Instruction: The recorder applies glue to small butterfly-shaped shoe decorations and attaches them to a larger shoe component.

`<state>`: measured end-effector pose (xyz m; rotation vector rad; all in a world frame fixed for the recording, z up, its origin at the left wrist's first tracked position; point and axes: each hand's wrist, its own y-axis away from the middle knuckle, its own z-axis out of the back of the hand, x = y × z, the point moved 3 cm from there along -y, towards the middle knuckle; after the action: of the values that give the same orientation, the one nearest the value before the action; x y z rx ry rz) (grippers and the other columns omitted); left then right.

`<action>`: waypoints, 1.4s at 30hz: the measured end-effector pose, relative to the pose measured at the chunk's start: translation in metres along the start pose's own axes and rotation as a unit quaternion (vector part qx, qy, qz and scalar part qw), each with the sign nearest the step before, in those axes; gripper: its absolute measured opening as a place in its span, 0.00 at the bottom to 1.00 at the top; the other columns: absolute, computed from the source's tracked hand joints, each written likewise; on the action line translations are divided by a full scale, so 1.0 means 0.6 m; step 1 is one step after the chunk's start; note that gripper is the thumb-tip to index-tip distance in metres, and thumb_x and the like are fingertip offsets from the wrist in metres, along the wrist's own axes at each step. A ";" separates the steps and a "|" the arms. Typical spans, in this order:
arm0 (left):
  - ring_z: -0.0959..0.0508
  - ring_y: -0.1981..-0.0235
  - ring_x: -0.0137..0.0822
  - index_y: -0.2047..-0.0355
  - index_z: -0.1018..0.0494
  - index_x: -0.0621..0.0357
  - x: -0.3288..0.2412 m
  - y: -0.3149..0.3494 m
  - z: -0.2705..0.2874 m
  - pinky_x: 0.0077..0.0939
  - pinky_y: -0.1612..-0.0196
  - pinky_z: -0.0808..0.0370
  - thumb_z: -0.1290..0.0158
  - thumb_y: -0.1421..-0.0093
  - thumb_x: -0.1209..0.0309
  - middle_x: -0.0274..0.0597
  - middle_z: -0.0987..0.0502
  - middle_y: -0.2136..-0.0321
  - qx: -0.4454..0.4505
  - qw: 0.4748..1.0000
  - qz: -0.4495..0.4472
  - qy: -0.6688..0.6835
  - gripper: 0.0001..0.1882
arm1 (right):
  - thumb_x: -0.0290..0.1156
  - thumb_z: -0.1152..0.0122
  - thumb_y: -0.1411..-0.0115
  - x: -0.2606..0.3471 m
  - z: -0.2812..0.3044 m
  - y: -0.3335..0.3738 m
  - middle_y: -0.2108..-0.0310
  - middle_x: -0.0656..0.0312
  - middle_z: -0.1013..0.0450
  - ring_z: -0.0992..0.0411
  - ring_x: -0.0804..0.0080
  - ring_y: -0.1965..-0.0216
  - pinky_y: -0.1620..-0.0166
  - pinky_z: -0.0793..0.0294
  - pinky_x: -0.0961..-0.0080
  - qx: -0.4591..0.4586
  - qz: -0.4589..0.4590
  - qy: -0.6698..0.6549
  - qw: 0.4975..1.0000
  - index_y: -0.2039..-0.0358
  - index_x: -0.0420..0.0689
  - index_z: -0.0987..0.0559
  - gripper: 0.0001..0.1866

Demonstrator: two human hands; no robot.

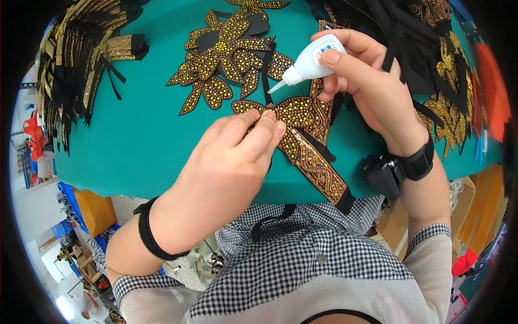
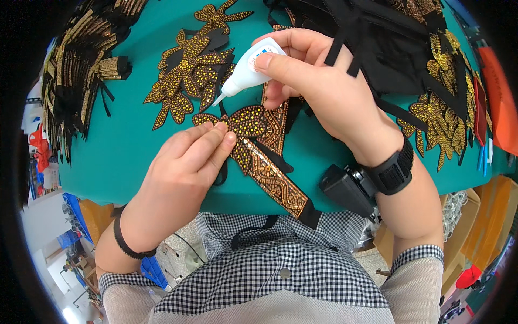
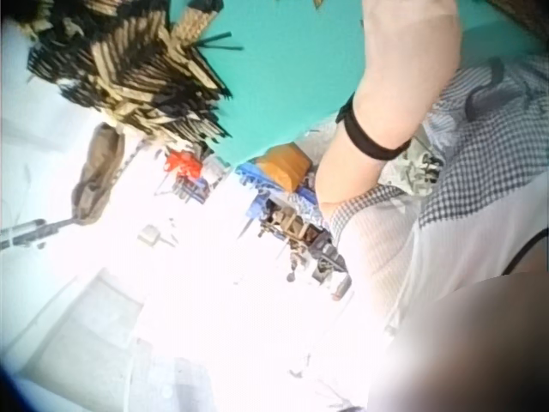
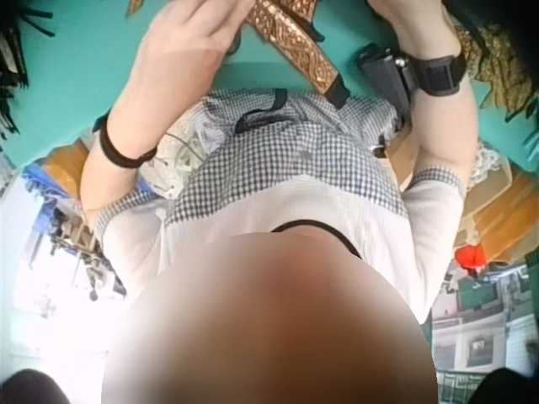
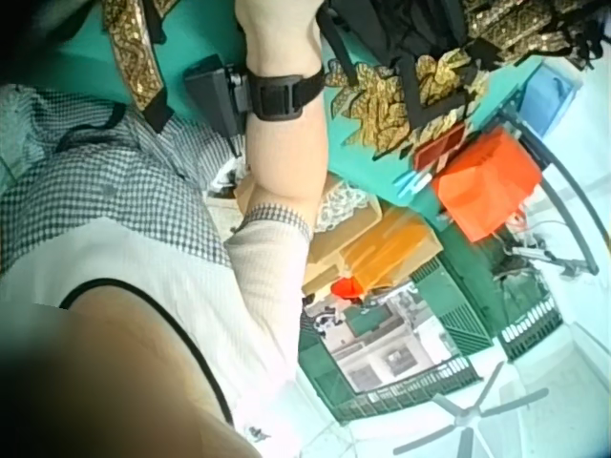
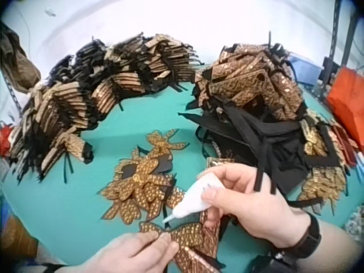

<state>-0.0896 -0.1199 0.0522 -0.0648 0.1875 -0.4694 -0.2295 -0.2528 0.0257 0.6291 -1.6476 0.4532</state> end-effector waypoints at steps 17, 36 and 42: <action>0.30 0.71 0.42 0.73 0.33 0.59 0.019 0.052 0.021 0.31 0.68 0.33 0.40 0.61 0.76 0.42 0.29 0.73 -0.079 0.974 0.192 0.090 0.15 | 0.29 0.43 0.47 0.011 -0.001 0.001 0.73 0.60 0.28 0.30 0.79 0.77 0.71 0.27 0.82 0.019 -0.005 -0.068 0.997 0.62 0.33 0.28 0.14; 0.32 0.59 0.45 0.62 0.33 0.58 0.022 0.127 0.058 0.36 0.58 0.34 0.37 0.65 0.72 0.44 0.32 0.61 -0.012 0.973 0.201 0.113 0.26 | 0.31 0.46 0.45 0.005 0.003 -0.004 0.70 0.61 0.29 0.33 0.82 0.77 0.71 0.28 0.81 -0.005 -0.014 -0.039 0.999 0.59 0.36 0.29 0.15; 0.43 0.42 0.46 0.45 0.42 0.58 -0.018 0.088 0.004 0.47 0.42 0.52 0.41 0.60 0.54 0.48 0.42 0.44 0.092 0.977 0.185 0.052 0.43 | 0.32 0.45 0.45 0.002 0.004 0.001 0.70 0.60 0.29 0.33 0.82 0.77 0.71 0.28 0.82 -0.006 -0.016 -0.031 0.999 0.59 0.36 0.28 0.16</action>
<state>-0.0755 -0.0679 0.0511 0.1739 0.2517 -0.1157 -0.2317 -0.2536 0.0268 0.6661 -1.6952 0.4041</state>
